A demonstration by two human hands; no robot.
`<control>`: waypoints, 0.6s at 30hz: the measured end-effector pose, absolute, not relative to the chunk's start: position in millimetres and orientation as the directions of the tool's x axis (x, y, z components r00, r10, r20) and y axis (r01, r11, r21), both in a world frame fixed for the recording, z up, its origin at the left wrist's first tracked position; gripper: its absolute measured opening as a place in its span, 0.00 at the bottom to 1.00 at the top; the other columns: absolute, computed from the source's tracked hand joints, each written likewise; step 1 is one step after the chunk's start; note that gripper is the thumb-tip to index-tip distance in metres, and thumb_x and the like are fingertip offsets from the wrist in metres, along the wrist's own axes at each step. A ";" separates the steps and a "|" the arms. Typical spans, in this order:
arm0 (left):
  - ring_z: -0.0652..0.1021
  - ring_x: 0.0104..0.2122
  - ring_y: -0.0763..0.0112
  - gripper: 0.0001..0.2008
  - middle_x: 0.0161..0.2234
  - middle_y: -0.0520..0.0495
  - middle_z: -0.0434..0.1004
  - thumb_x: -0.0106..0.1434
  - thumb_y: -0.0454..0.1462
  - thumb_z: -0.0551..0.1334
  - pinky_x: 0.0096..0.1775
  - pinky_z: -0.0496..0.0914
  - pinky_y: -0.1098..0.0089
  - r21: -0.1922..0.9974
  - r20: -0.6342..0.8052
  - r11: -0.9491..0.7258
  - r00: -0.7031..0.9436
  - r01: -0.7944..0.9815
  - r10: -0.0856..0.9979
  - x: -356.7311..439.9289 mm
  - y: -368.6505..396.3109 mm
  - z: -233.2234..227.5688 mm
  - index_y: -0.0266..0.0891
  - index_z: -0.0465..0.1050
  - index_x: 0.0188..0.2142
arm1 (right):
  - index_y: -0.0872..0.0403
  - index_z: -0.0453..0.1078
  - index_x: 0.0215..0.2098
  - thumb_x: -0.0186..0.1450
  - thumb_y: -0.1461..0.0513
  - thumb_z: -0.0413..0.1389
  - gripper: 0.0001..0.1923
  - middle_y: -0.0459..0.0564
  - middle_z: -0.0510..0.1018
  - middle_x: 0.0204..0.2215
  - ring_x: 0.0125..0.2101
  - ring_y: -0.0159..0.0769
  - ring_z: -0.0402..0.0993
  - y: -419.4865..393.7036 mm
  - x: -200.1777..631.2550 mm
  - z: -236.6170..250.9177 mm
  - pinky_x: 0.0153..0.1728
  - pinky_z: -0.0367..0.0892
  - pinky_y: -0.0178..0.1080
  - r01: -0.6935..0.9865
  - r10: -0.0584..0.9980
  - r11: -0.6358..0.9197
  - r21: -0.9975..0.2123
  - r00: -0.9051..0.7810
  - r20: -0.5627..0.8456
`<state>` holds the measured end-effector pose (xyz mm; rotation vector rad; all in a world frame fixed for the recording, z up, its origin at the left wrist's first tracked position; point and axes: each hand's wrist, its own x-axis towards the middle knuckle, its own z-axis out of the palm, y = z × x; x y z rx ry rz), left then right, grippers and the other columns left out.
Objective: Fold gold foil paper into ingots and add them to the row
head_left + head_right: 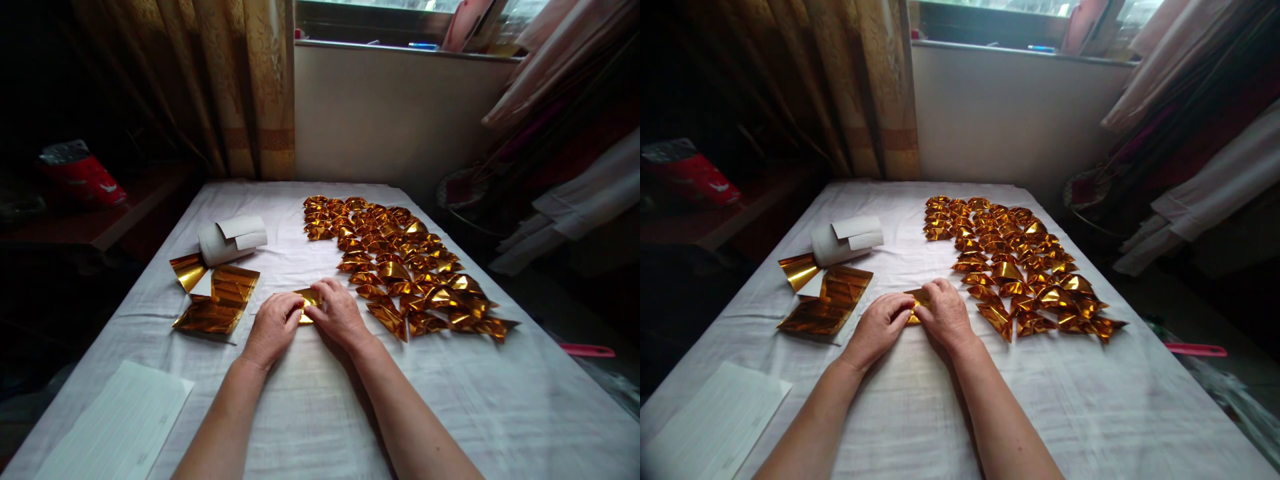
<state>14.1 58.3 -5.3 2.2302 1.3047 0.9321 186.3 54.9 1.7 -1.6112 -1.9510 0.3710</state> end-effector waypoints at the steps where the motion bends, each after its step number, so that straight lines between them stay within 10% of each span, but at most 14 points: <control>1: 0.78 0.45 0.64 0.10 0.43 0.46 0.81 0.61 0.30 0.60 0.51 0.72 0.60 0.620 0.340 -0.490 0.352 0.613 0.872 14.1 58.1 -4.5 0.41 0.76 0.40 | 0.52 0.71 0.46 0.60 0.60 0.60 0.15 0.52 0.74 0.45 0.45 0.40 0.70 52.2 186.8 0.5 0.48 0.66 0.40 0.796 0.957 0.251 -0.551 -0.118 0.266; 18: 0.75 0.47 0.61 0.13 0.45 0.46 0.78 0.56 0.33 0.64 0.52 0.69 0.58 0.622 0.270 -0.479 0.405 0.620 0.874 12.9 55.4 4.2 0.42 0.73 0.42 | 0.50 0.70 0.51 0.63 0.66 0.52 0.19 0.56 0.70 0.57 0.56 0.45 0.66 23.0 189.9 -13.7 0.55 0.63 0.48 0.837 0.939 0.220 -0.501 -0.043 0.341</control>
